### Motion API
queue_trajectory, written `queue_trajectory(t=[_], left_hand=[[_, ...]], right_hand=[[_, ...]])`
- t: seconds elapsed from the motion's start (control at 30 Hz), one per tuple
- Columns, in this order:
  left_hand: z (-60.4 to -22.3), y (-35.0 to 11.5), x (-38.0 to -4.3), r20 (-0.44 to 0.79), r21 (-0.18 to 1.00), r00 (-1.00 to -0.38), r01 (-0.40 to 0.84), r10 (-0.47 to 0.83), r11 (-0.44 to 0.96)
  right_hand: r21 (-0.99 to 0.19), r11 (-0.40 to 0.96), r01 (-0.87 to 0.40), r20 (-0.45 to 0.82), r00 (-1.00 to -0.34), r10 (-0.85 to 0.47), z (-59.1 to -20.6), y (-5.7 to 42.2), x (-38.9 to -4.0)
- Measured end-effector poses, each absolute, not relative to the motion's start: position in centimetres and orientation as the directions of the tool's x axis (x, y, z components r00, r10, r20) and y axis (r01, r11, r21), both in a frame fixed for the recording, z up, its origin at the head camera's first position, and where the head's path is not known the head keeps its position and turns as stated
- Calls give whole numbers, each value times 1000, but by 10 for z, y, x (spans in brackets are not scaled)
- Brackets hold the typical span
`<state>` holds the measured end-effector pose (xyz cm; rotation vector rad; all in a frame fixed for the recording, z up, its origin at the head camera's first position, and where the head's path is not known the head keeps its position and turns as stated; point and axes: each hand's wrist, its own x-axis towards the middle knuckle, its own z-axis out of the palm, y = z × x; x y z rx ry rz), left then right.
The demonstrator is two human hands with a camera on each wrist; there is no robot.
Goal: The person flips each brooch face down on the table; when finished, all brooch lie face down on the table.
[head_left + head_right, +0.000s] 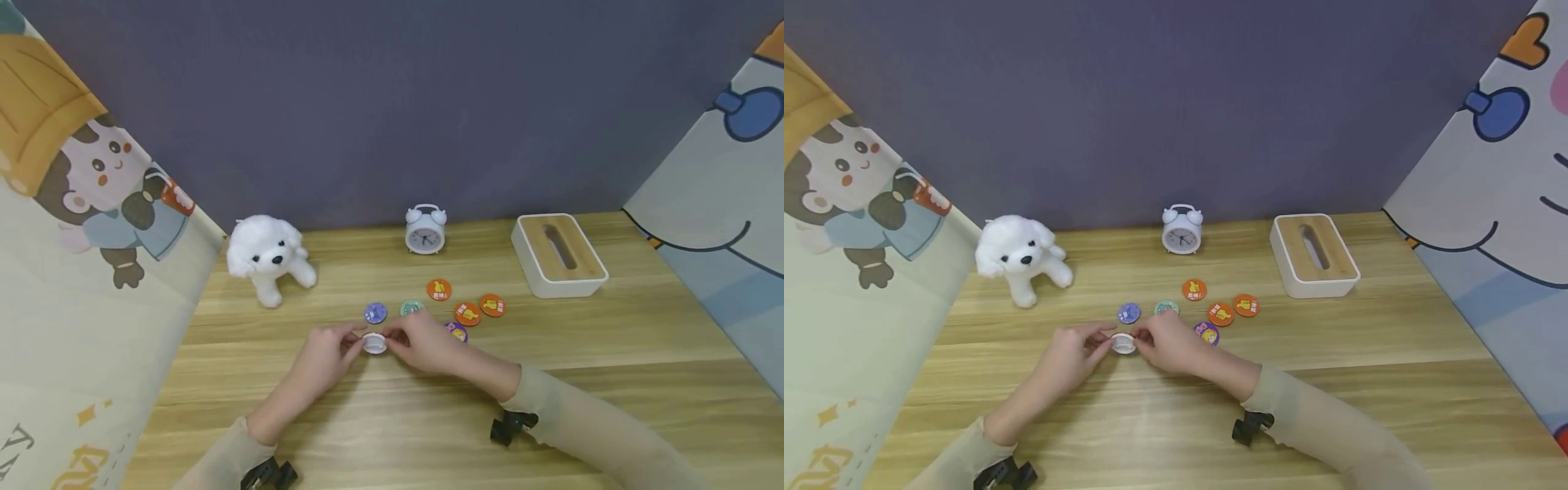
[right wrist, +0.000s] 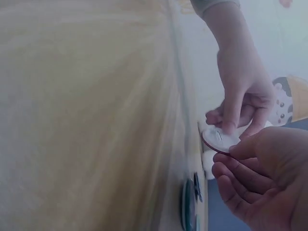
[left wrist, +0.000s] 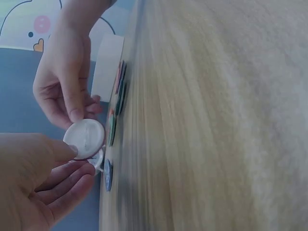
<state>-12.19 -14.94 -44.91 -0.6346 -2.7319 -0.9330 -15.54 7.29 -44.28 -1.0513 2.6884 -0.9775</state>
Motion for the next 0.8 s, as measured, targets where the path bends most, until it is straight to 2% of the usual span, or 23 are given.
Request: queue_trajectory(t=[0.2, 0.5, 0.8], left_hand=[[-449, -146, -124, 234, 586, -915, 402, 329, 703], [-453, -145, -127, 174, 650, -932, 350, 317, 675], [-454, -146, -128, 131, 689, -935, 325, 330, 648]], right_hand=[[-602, 574, -555, 134, -779, -613, -439, 76, -160], [-642, 546, -538, 76, -753, -653, -441, 74, -157], [-550, 580, -601, 88, -732, -675, -445, 68, -154]])
